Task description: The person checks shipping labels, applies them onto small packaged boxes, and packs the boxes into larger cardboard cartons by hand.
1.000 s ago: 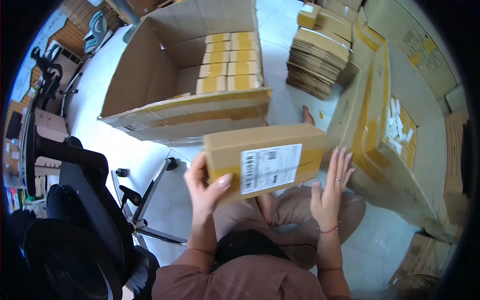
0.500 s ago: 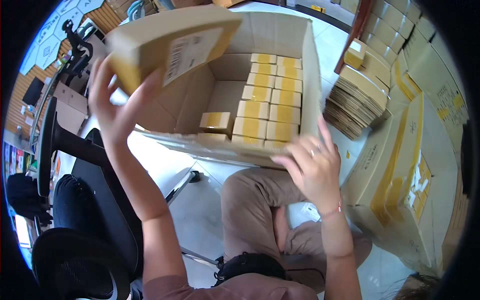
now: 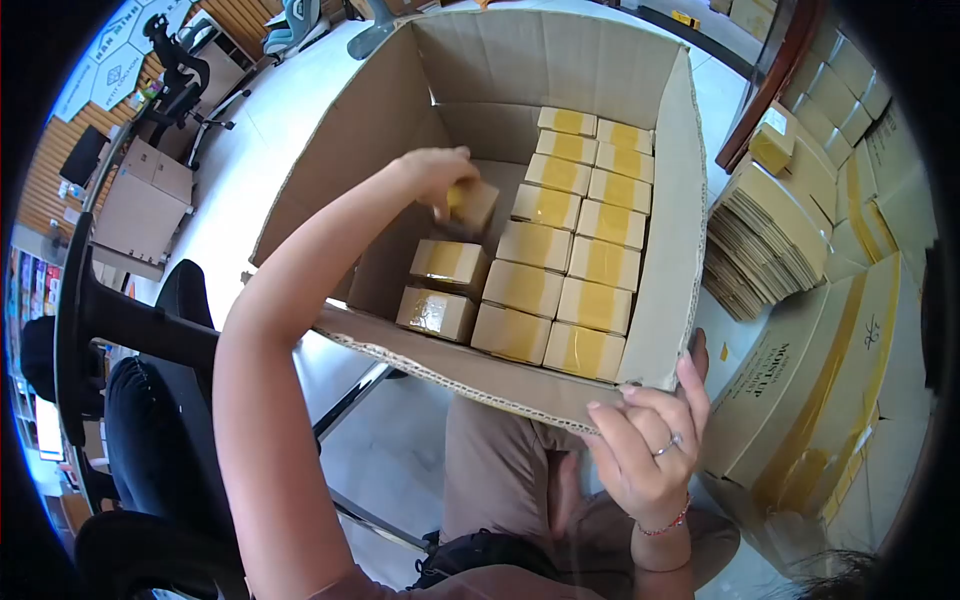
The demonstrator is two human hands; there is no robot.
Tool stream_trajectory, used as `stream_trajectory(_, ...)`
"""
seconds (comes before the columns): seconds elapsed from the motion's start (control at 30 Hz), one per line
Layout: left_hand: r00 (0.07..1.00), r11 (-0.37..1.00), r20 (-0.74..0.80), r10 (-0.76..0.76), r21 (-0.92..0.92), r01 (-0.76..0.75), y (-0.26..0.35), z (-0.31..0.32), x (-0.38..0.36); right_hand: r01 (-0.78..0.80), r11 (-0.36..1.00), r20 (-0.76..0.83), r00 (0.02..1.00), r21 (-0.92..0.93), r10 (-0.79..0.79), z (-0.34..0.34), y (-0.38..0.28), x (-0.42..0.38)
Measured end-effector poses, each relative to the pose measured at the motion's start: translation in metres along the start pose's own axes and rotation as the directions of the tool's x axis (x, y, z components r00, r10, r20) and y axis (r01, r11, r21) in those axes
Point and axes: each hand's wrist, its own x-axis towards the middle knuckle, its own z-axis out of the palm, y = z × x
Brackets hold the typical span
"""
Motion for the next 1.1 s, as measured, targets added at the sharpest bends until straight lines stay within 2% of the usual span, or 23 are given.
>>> stream_trajectory(0.07,0.992,0.980,0.059,0.109,-0.172,-0.097,0.001,0.037,-0.005,0.015,1.000,-0.006,1.000,0.008,-0.015,0.002,0.000,0.001)
stream_trajectory(0.1,0.992,0.980,0.066,0.104,-0.176,-0.091,-0.004,0.047,-0.008,0.022,1.000,-0.010,1.000,0.011,-0.022,0.003,-0.001,0.001)
stream_trajectory(0.13,0.991,0.912,0.052,0.127,-0.399,-0.096,-0.010,0.056,-0.011,0.038,0.999,-0.023,0.999,0.016,-0.037,0.004,-0.001,0.001)
stream_trajectory(0.17,0.989,0.795,0.033,0.145,-0.600,-0.096,-0.014,0.063,-0.012,0.052,0.998,-0.037,0.998,0.020,-0.051,0.005,-0.001,0.001)
stream_trajectory(0.2,0.952,0.534,0.251,0.173,-0.836,0.123,-0.013,0.061,-0.007,0.048,0.998,-0.036,0.998,0.028,-0.047,0.005,-0.002,0.001)
stream_trajectory(0.23,0.951,0.537,0.258,0.171,-0.834,0.129,-0.010,0.061,-0.006,0.039,0.999,-0.030,0.999,0.021,-0.038,0.005,-0.002,0.000)
stream_trajectory(0.3,0.931,0.156,0.337,-0.141,-0.921,0.357,-0.003,0.062,-0.006,0.024,1.000,-0.029,0.999,0.015,-0.023,0.005,-0.001,-0.001)
stream_trajectory(0.33,0.908,0.182,0.299,-0.295,-0.915,0.360,-0.001,0.073,-0.001,0.045,0.999,-0.017,0.999,-0.007,-0.045,0.004,0.000,-0.001)
stream_trajectory(0.37,0.908,0.188,0.298,-0.294,-0.914,0.361,0.002,0.081,0.000,0.066,0.997,-0.006,0.998,-0.029,-0.066,0.004,0.002,-0.001)
stream_trajectory(0.43,0.847,0.237,0.250,-0.468,-0.888,0.394,0.007,0.098,-0.007,0.061,0.998,-0.004,0.998,-0.006,-0.061,0.001,0.003,0.004)
stream_trajectory(0.47,0.906,0.283,0.338,-0.254,-0.870,0.404,0.005,0.100,-0.016,0.063,0.998,0.000,0.998,0.019,-0.063,-0.001,0.003,0.005)
stream_trajectory(0.5,0.906,0.286,0.339,-0.253,-0.869,0.404,0.013,0.100,-0.023,0.061,0.998,-0.002,0.998,0.019,-0.061,-0.001,0.003,0.005)
stream_trajectory(0.57,0.809,-0.160,0.548,-0.214,-0.836,0.524,0.027,0.104,-0.037,0.056,0.997,-0.008,0.998,0.044,-0.056,-0.001,0.001,0.004)
stream_trajectory(0.6,0.834,-0.225,0.534,-0.141,-0.837,0.498,0.025,0.106,-0.043,0.056,0.997,-0.007,0.998,0.048,-0.056,-0.002,0.001,0.004)
stream_trajectory(0.63,0.833,-0.228,0.535,-0.143,-0.836,0.498,0.021,0.107,-0.049,0.064,0.997,-0.005,0.998,0.044,-0.064,-0.002,0.002,0.004)
stream_trajectory(0.7,0.676,-0.160,0.734,-0.061,-0.676,0.719,0.022,0.101,-0.060,0.067,0.997,-0.010,0.998,0.037,-0.067,-0.001,0.003,0.006)
stream_trajectory(0.83,0.656,-0.159,0.754,-0.033,-0.652,0.741,0.039,0.108,-0.058,0.103,0.993,-0.088,0.991,0.052,-0.099,0.003,0.006,0.006)
stream_trajectory(0.93,0.662,-0.217,0.726,0.187,-0.627,0.748,0.028,0.115,-0.061,0.138,0.989,-0.124,0.984,0.048,-0.132,0.006,0.009,0.008)
stream_trajectory(1.03,0.619,-0.149,0.746,0.246,-0.601,0.785,0.016,0.115,-0.055,0.159,0.987,-0.148,0.977,0.033,-0.153,0.010,0.011,0.010)
stream_trajectory(1.1,0.546,-0.155,0.834,0.076,-0.531,0.833,-0.009,0.110,-0.033,0.164,0.986,-0.151,0.976,0.033,-0.157,0.011,0.013,0.008)
